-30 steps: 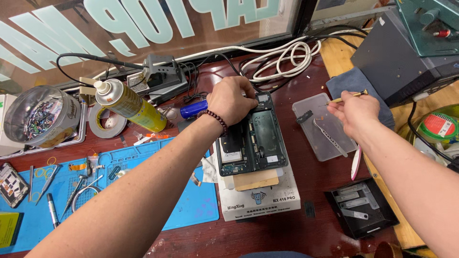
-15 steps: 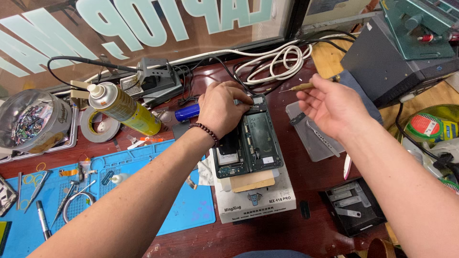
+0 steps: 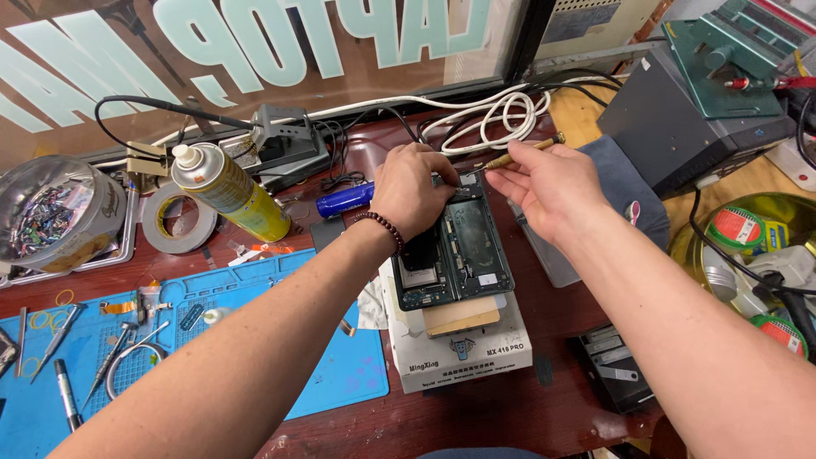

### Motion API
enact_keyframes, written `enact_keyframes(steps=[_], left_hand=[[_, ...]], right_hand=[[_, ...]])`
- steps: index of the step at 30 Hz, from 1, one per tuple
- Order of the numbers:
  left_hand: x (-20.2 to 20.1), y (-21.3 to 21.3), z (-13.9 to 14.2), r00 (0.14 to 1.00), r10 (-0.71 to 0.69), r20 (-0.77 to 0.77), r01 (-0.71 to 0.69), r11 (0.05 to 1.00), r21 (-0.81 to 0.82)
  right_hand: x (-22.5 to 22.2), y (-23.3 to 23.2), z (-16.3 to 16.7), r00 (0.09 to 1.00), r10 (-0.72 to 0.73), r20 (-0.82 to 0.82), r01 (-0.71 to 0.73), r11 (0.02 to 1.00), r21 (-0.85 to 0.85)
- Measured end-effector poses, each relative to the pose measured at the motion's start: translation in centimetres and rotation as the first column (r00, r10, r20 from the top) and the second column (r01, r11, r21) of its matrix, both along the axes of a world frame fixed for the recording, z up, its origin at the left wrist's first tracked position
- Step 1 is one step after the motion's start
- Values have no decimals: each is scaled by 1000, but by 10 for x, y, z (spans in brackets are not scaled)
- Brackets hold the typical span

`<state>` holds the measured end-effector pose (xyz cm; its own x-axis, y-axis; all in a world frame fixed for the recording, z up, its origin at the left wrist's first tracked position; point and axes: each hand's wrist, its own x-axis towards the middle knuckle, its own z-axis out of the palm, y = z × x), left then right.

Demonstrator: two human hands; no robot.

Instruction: The person uses a small brush to clean the interior of a disassembled smartphone, then sprays a cleaning agent onto the brush and continues cleaning various internal components and connectors.

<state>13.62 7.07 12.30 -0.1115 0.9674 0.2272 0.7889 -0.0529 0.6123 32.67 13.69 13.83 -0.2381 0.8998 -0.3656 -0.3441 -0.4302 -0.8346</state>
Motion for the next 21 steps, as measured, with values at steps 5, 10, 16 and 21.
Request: enact_keyframes(steps=[5,10,16,21], left_hand=[[-1,5,3,999,-19,-37,17,998,-68],[-2,4,0,999,-38,-18,37,999,-21],[-6,3,-6,993,-83,82,80,996,45],[-7,3,-4,990,-101,98,98,995,36]], right_hand=[[3,1,-2,998,-28,48,28,1000,6],[-6,-1,-3,993,-57,103,50,997,64],[-25,-5,3,974,-134,180,113,986,124],[-34,-10,6,966,-126,228,94,985,144]])
